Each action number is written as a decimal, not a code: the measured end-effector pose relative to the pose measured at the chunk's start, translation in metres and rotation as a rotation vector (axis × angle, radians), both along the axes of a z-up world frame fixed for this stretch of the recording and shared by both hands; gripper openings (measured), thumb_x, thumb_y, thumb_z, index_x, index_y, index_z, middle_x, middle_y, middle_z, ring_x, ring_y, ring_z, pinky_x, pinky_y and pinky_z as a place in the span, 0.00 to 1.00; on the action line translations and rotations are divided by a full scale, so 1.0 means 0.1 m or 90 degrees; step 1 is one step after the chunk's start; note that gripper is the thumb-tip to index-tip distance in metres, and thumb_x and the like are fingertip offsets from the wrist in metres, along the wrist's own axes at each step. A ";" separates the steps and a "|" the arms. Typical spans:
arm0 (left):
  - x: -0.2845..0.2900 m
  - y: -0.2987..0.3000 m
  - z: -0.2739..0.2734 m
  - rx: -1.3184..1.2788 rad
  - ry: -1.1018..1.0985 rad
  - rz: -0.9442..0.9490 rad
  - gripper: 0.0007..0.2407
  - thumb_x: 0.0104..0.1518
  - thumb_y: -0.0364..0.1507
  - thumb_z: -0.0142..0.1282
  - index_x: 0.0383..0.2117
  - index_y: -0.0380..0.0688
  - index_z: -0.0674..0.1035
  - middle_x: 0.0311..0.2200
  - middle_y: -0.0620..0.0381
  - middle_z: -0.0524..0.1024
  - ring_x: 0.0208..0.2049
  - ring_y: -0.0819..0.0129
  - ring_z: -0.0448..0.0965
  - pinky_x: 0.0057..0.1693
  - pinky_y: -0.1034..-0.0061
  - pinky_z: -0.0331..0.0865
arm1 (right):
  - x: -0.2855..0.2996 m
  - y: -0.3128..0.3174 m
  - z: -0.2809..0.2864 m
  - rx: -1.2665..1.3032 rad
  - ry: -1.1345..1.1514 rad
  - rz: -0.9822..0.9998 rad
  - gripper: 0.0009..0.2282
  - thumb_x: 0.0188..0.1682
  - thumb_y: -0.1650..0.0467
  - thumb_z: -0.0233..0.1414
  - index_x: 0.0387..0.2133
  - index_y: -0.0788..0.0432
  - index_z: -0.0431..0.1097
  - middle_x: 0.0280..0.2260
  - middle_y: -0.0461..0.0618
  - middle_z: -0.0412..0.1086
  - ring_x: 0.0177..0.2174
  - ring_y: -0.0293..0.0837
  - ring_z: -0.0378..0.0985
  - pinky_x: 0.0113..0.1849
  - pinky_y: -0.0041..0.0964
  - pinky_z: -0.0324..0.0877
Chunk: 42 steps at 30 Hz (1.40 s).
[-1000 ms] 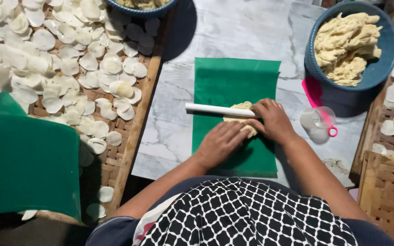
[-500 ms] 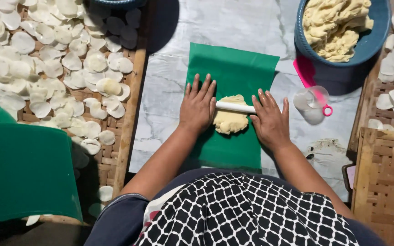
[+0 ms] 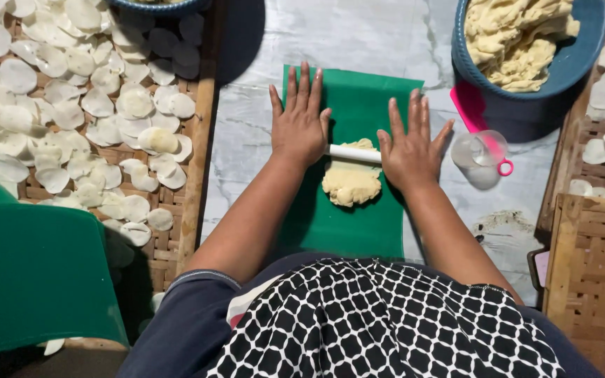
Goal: Rolling out dough on a mat using a rolling pin
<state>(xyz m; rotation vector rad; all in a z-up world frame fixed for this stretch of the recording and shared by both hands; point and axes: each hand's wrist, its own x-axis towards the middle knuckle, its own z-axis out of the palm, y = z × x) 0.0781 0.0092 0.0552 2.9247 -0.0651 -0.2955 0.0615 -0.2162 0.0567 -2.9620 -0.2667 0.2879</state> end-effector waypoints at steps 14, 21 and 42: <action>-0.53 -0.03 -0.06 -0.125 -0.354 -0.033 0.26 0.70 0.41 0.42 0.73 0.47 0.57 0.75 0.50 0.46 0.77 0.54 0.42 0.77 0.51 0.32 | -0.37 -0.47 -0.62 0.033 -0.461 0.157 0.24 0.61 0.49 0.45 0.19 0.47 0.59 0.22 0.40 0.56 0.25 0.45 0.71 0.28 0.37 0.65; -0.96 -0.13 -0.43 -0.079 -0.376 -0.101 0.25 0.63 0.34 0.47 0.68 0.45 0.66 0.72 0.49 0.57 0.73 0.54 0.55 0.74 0.56 0.47 | -0.95 -0.35 -0.60 0.036 -0.436 0.100 0.21 0.61 0.55 0.47 0.20 0.49 0.59 0.23 0.43 0.58 0.26 0.49 0.71 0.27 0.40 0.67; -0.27 -0.03 -0.20 -0.090 -0.027 0.019 0.29 0.72 0.43 0.33 0.76 0.48 0.42 0.76 0.46 0.30 0.76 0.49 0.26 0.75 0.42 0.24 | -0.09 0.01 -0.24 0.062 -0.153 -0.016 0.30 0.62 0.54 0.38 0.72 0.58 0.48 0.72 0.63 0.40 0.71 0.57 0.38 0.59 0.83 0.27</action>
